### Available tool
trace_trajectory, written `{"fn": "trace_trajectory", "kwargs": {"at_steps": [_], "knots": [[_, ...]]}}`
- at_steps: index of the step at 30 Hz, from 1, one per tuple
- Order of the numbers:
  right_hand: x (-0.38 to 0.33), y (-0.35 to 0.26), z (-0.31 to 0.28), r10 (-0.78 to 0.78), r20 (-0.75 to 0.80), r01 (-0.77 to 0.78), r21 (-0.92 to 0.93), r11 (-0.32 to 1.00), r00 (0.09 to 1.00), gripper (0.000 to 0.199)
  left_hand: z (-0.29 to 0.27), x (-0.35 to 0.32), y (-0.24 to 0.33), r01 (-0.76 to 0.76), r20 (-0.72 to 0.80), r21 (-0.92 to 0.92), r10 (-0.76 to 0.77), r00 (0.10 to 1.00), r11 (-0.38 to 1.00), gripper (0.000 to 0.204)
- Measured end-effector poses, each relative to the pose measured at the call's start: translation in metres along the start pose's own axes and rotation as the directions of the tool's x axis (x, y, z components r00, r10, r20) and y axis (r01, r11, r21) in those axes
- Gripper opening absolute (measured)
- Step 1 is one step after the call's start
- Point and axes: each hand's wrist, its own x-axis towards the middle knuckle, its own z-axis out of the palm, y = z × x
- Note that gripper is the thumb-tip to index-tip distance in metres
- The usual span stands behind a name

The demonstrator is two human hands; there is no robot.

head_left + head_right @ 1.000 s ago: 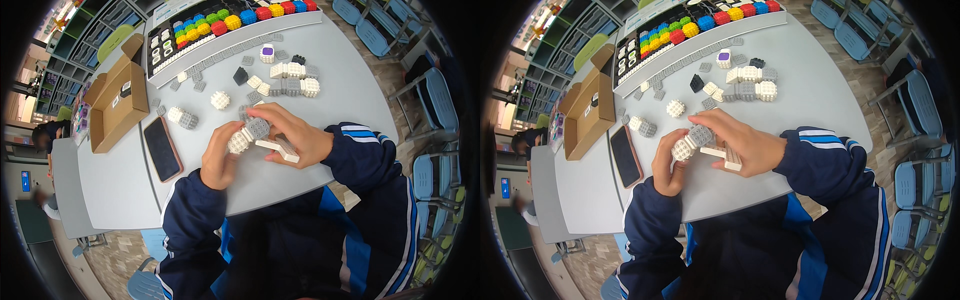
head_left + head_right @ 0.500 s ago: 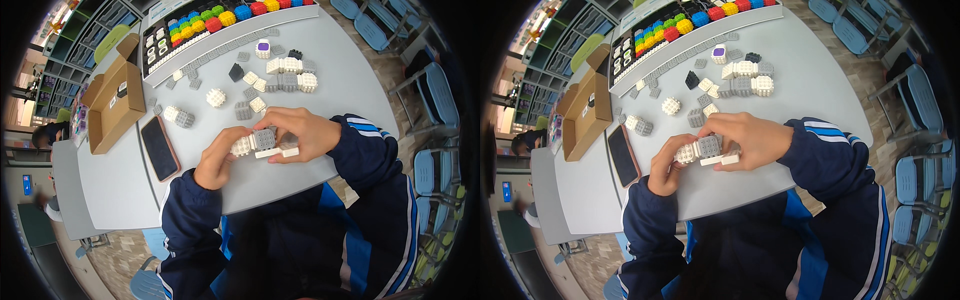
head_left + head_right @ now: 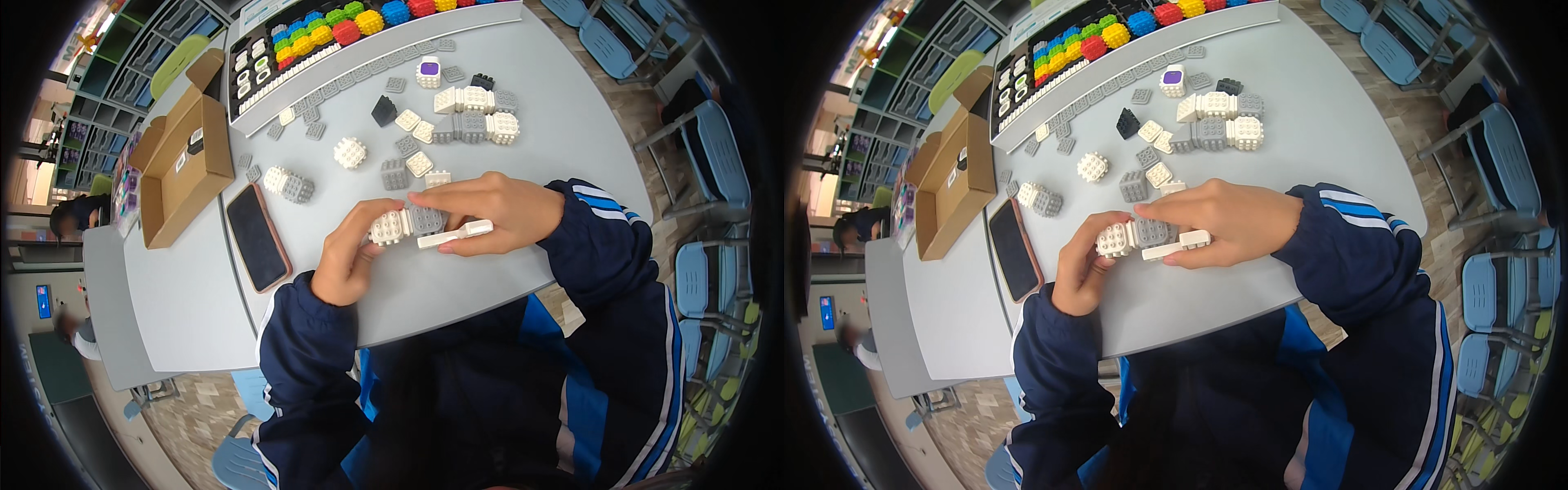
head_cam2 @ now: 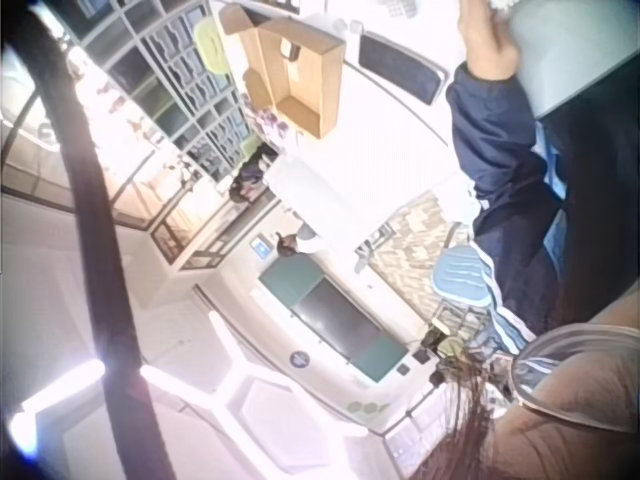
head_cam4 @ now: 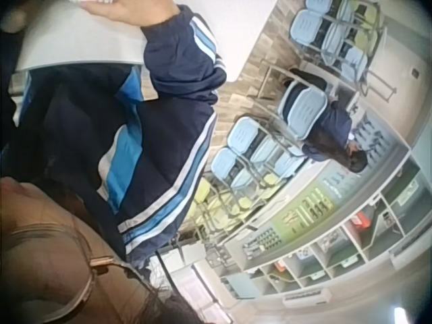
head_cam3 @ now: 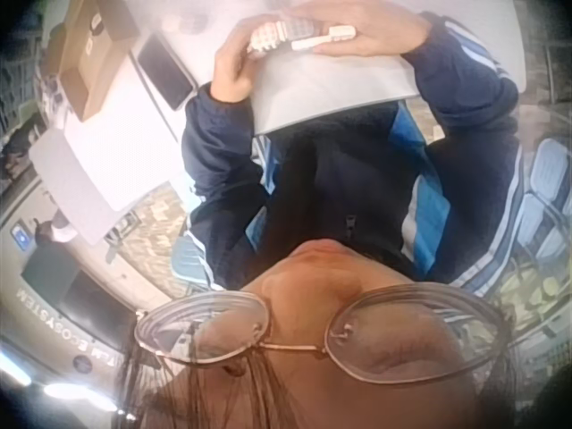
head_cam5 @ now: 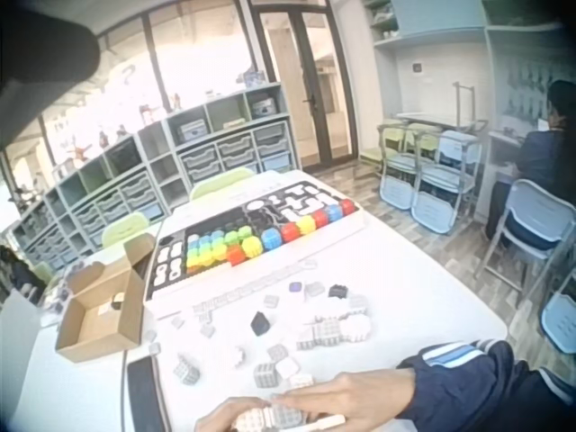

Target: The person assembles and disassembles white and gray interlocking plastic blocks on a table, forming and breaking apart cross-shaped and other small structures. They repeatedly pick up, connect, and separate the blocks while organizing them on the tabletop.

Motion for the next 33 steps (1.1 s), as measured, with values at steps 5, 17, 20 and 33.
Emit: {"fn": "trace_trajectory", "kwargs": {"at_steps": [5,17,20,33], "knots": [[0.001,0.001,-0.001,-0.003,0.004,0.003,0.013,1.000,1.000,0.061,0.002,-0.001,0.001,0.043,0.030,-0.110,-0.039,0.999,0.993,0.046],[0.000,0.005,-0.003,0.062,0.007,-0.063,0.147,0.987,0.998,0.062,0.003,-0.003,0.000,0.043,0.030,-0.131,-0.039,0.999,0.990,0.046],[0.002,0.003,-0.002,0.052,-0.010,-0.050,0.153,0.987,0.999,0.060,0.002,-0.003,-0.001,0.016,0.008,-0.161,-0.015,1.000,0.987,0.055],[0.001,-0.006,0.012,0.071,0.011,-0.071,0.302,0.950,0.997,0.053,0.014,-0.016,0.005,0.081,-0.052,-0.122,-0.088,0.995,0.989,0.037]]}}
